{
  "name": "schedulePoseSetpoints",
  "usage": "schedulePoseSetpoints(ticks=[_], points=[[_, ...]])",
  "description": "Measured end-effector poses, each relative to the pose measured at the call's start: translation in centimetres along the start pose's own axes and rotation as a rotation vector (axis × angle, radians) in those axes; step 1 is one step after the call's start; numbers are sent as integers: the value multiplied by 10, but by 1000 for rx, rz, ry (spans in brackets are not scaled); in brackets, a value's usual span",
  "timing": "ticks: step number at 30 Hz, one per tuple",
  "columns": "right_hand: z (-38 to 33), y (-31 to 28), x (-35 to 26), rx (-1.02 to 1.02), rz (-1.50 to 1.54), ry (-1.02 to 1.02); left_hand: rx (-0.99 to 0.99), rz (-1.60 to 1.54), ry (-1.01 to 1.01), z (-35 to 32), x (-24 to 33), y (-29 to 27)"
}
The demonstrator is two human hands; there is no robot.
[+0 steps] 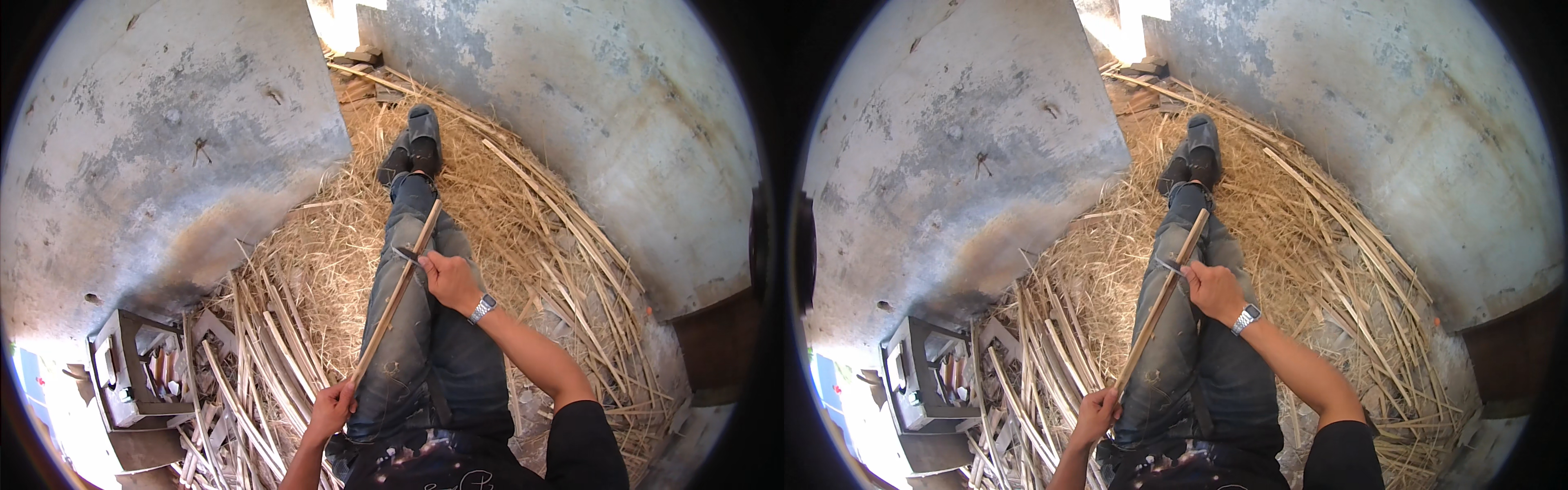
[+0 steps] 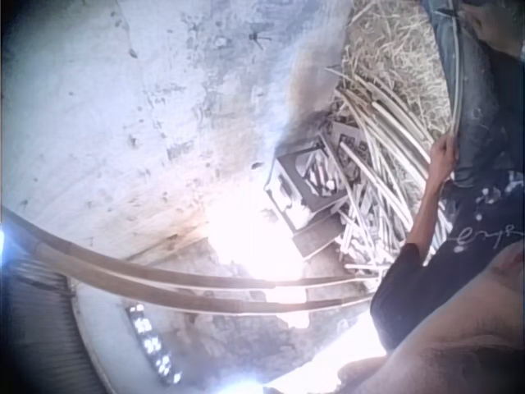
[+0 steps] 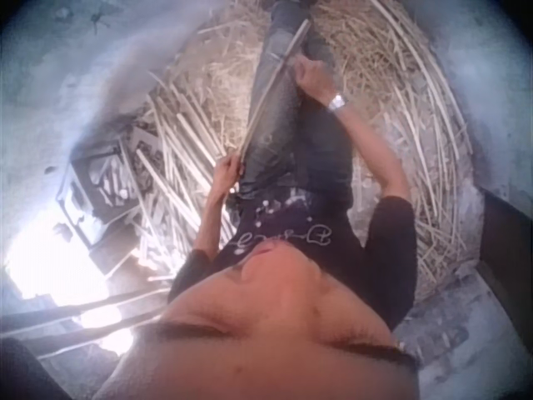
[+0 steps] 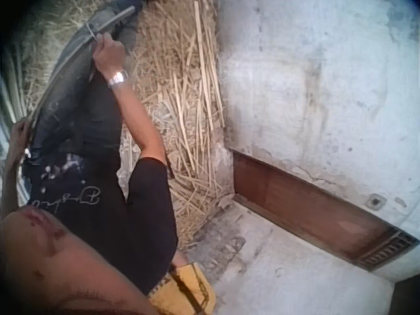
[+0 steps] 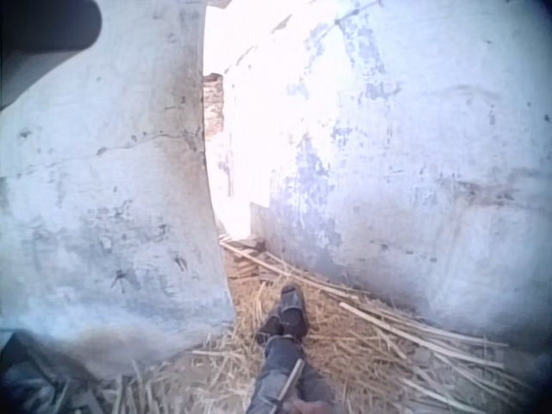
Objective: The person shaves a long bamboo strip using a knife by hand while sitting on the ground.
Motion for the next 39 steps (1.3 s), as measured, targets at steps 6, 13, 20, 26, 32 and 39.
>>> schedulePoseSetpoints(ticks=[6, 13, 20, 26, 32, 39], points=[[9, -7, 23, 97, -18, 148, 18, 79, 149, 8, 23, 13], [-16, 3, -7, -28, 24, -24, -7, 118, 134, 19, 37, 21], [-41, 7, -36, -70, 81, 63, -35, 45, 71, 47, 40, 36], [-6, -8, -2, 16, 80, 138, -45, 49, 114, 52, 52, 40], [-19, 8, -7, -59, 39, 92, -25, 43, 88, 51, 47, 37], [-8, 1, 8, -48, 74, 139, -11, 38, 69, 50, 53, 41]])
Point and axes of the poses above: each hand's wrist, its own z-axis towards the middle knuckle, its own y-axis out of the palm, x = y × z, the point moved 10 cm from there along z, towards the middle knuckle, and after that the axes turned 15 degrees about -z, right-handed, at the moved point
